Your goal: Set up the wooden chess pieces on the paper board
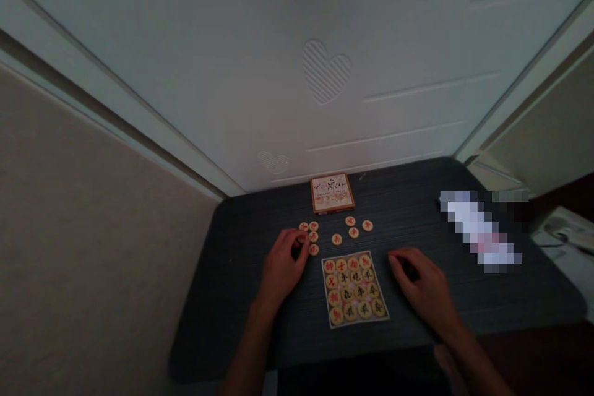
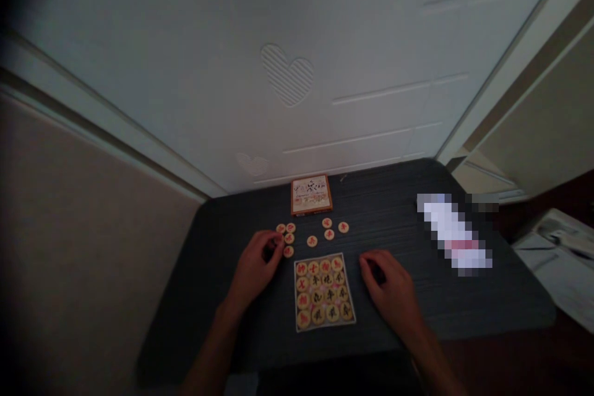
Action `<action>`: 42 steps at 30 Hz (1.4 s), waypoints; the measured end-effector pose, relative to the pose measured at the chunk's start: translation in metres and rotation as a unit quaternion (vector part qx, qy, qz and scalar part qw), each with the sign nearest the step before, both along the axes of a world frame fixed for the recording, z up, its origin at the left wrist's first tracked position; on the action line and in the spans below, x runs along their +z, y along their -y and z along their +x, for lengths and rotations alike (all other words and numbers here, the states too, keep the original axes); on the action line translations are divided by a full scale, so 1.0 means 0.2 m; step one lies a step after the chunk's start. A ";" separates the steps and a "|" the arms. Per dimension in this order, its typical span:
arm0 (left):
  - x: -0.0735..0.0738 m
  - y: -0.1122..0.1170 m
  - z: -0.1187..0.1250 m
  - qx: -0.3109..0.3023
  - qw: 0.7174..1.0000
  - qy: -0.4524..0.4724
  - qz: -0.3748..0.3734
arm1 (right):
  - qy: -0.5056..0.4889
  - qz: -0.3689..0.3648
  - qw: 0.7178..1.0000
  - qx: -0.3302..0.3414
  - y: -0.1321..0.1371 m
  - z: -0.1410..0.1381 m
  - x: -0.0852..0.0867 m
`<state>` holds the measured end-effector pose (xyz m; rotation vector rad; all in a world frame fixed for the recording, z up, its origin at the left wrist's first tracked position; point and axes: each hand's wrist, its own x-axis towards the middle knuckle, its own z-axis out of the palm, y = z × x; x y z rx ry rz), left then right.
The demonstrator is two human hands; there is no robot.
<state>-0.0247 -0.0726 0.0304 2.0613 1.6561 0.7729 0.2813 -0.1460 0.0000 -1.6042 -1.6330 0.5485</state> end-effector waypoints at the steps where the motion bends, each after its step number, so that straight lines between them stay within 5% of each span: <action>1: -0.01 -0.01 0.00 0.010 1.000 -0.006 0.007 | -0.002 -0.001 1.000 0.001 0.00 0.00 0.00; 12: -0.03 -0.04 -0.06 -0.002 0.999 -0.041 0.000 | -0.018 -0.005 1.000 0.001 0.00 0.00 0.01; 27: 0.01 0.19 -0.13 0.009 0.999 0.032 -0.003 | 0.000 -0.002 1.000 0.004 0.00 0.01 0.00; 36: -0.04 0.13 -0.14 -0.017 1.000 -0.005 0.010 | -0.002 -0.006 1.000 0.003 0.00 0.01 -0.01; 42: -0.01 0.10 -0.12 -0.056 0.998 -0.022 0.017 | -0.004 -0.009 1.000 0.002 0.00 0.01 0.01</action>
